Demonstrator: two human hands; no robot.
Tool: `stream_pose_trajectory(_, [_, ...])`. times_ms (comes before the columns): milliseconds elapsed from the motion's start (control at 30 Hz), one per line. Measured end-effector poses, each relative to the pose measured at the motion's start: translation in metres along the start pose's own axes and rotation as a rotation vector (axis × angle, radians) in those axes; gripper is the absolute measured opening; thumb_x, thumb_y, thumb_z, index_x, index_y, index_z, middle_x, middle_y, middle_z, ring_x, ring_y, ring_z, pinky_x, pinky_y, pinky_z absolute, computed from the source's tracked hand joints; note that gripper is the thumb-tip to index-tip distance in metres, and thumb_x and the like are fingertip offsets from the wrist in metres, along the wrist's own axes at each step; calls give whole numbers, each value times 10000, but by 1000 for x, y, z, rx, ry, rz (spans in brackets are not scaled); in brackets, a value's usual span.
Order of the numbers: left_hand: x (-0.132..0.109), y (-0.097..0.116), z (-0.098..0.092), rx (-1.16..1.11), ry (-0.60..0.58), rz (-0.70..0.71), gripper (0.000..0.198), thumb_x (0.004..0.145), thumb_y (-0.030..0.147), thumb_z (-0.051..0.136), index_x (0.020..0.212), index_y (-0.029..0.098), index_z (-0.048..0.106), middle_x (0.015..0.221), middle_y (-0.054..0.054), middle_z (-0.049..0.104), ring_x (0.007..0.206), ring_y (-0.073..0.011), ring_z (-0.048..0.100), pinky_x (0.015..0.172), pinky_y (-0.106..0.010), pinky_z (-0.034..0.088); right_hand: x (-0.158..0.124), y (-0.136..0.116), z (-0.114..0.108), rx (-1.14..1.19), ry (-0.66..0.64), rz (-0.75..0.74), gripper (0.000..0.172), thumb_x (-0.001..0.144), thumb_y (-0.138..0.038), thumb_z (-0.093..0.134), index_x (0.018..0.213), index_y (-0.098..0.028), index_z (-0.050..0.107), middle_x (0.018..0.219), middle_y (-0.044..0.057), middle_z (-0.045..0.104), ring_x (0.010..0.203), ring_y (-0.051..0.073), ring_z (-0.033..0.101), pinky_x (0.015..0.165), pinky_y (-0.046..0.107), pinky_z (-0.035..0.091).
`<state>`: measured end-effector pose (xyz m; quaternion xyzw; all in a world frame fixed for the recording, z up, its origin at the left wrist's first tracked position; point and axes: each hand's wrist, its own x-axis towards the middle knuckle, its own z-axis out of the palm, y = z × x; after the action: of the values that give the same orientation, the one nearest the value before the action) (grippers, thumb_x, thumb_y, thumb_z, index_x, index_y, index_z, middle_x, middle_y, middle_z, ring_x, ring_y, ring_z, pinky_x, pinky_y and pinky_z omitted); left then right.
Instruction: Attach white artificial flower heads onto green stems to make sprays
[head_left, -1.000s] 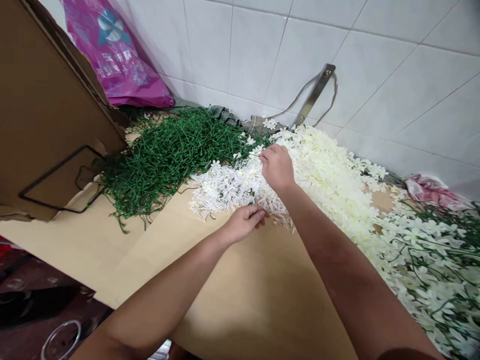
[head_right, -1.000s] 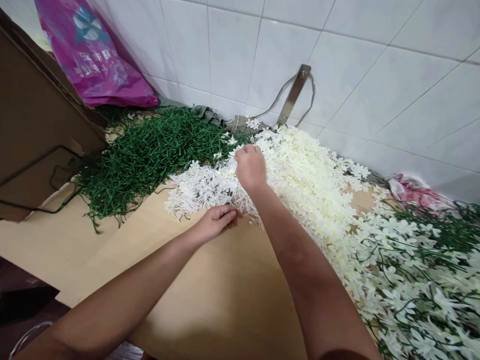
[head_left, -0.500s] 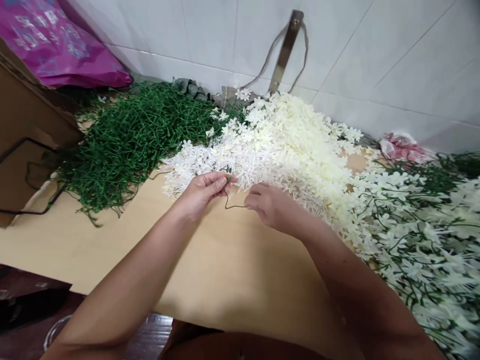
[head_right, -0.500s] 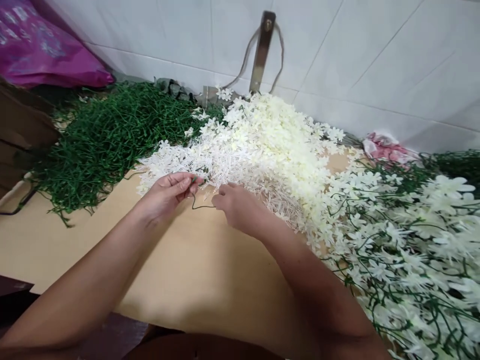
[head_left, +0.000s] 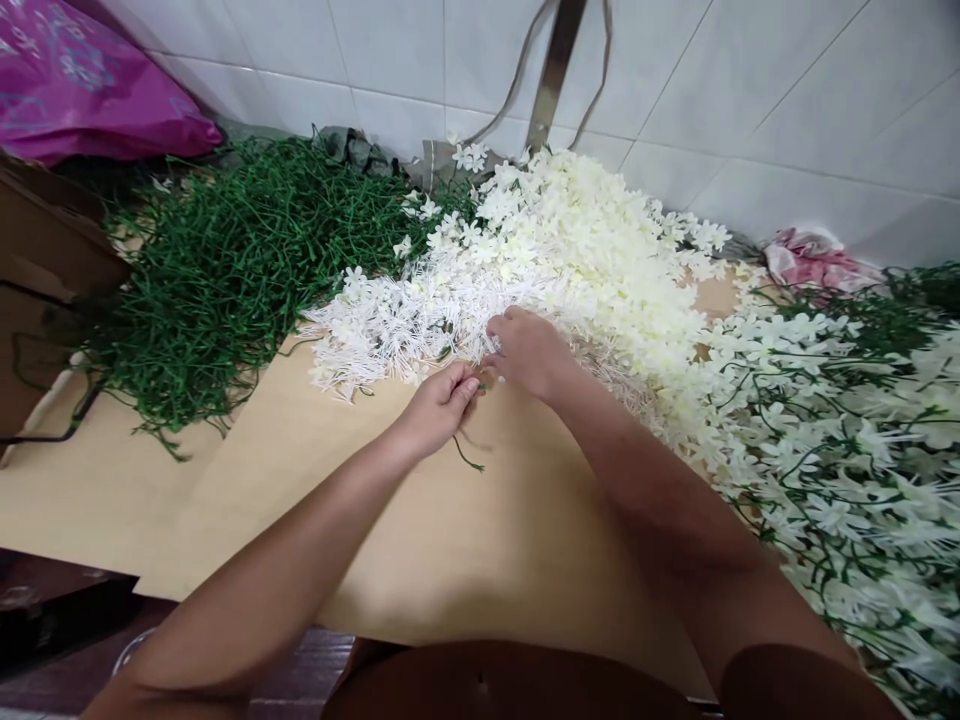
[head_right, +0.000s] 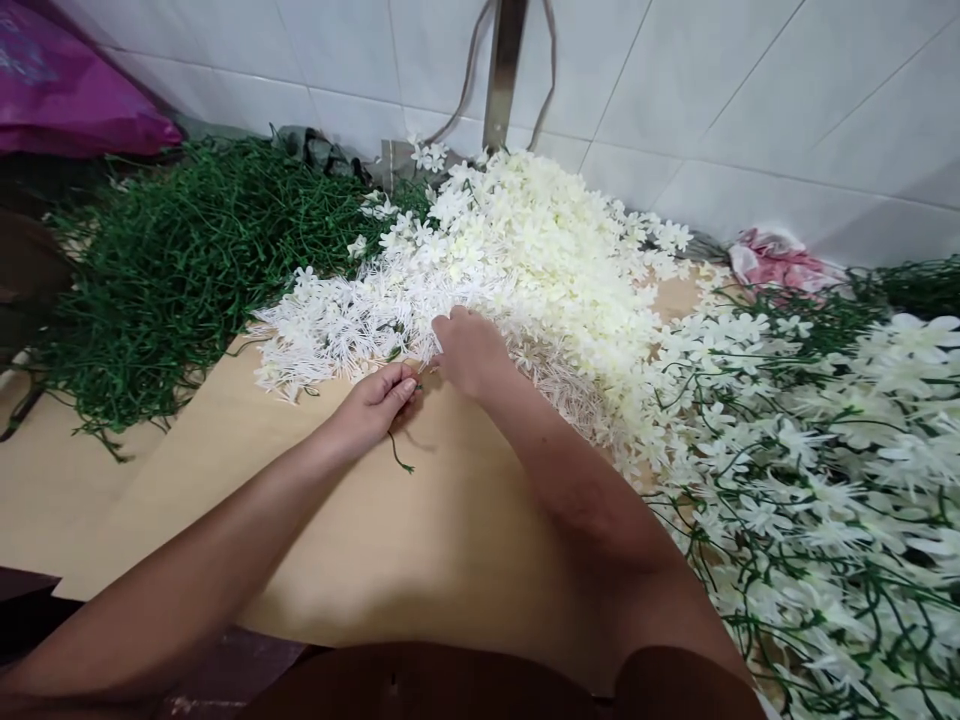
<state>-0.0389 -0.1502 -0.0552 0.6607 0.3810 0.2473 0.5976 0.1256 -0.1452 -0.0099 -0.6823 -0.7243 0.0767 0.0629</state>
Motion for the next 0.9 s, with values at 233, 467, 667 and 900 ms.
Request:
stream_pose_trajectory(233, [-10,3,1,136,-65,22,117,834,291,518,775,191,501,658,28,511,596,-95,465,579,-234,380,1,30,-2,448,139,24,140,804,-126,536,714,-171,633,671,11,611,629,132,523,650,295,403])
stream_pose_trajectory(467, [5,29,-7,150,141,51,139,809,252,559,893,155,611,829,-32,633,758,-130,555,722,-269,445,-7,55,-2,907,311,70,59,719,-196,607,685,-170,647,618,-15,585,559,96,472,584,292,427])
stream_pose_trajectory(667, [33,41,8,401,137,154,192,832,242,563,978,146,643,895,-51,642,794,-147,566,751,-296,447,-25,72,-15,1015,326,133,117,650,-226,714,650,-164,615,620,-21,596,554,81,483,548,262,404])
stream_pose_trajectory(900, [75,57,26,754,275,313,227,860,168,546,1051,179,667,983,-65,603,896,-182,560,851,-346,437,-32,85,-25,1028,379,87,46,707,-203,687,716,-161,669,597,-28,590,549,80,500,541,253,414])
